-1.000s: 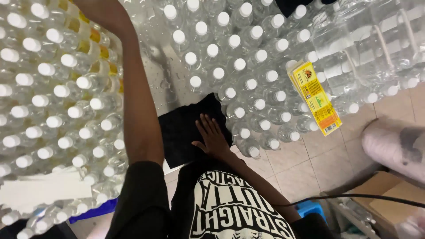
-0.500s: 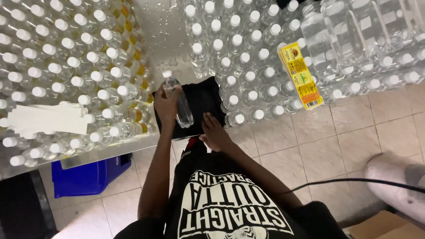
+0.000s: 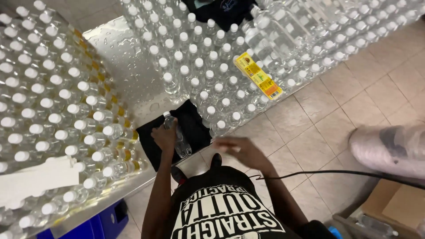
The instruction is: Manual application of adhesive labels to plastic water bottles.
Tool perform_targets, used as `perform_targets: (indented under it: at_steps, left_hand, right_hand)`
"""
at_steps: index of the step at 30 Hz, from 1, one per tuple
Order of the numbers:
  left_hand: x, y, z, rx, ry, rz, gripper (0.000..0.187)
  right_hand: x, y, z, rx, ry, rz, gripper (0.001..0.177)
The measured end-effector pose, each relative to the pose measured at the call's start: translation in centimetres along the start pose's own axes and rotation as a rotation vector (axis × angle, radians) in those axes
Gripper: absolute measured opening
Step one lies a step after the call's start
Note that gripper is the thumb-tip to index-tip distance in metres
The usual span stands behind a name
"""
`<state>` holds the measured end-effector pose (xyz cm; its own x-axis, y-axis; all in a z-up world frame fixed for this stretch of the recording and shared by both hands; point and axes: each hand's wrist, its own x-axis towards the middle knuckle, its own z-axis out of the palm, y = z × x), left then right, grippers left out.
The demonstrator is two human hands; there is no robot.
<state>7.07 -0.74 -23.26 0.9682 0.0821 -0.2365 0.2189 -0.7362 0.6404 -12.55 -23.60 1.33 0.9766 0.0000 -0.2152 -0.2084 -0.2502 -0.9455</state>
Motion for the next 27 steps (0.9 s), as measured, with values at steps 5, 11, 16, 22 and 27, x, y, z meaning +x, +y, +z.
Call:
perform_targets:
  at_steps: [5,11,16,22,27]
  left_hand:
    - [-1.6,0.1,-1.6,-0.209,-0.045,0.044,0.089]
    - [-6.6,0.7,-6.7,-0.267,-0.205,0.138,0.071]
    - [-9.6,0.5,-8.8,-0.332,-0.244,0.167,0.056]
    - [-12.0,3.2,-12.3,-0.405,-0.282,0.198,0.044]
    - [-13.0,10.2,-18.5,-0.698,-0.267,0.489,0.032]
  right_hand:
    - [1.4,2.3,-8.6,-0.168,0.747,-0.413,0.024]
    - [2.9,9.0,-13.6,-1.037,0.735,-0.274,0.057]
    - [3.6,10.8,-14.3,-0.991,0.820,-0.392,0.031]
    - [2.9,7.2,-12.7,-0.662,1.051,-0.462,0.021]
    - [1.8,-0.4,-8.7,-0.067,1.057,-0.599,0.017]
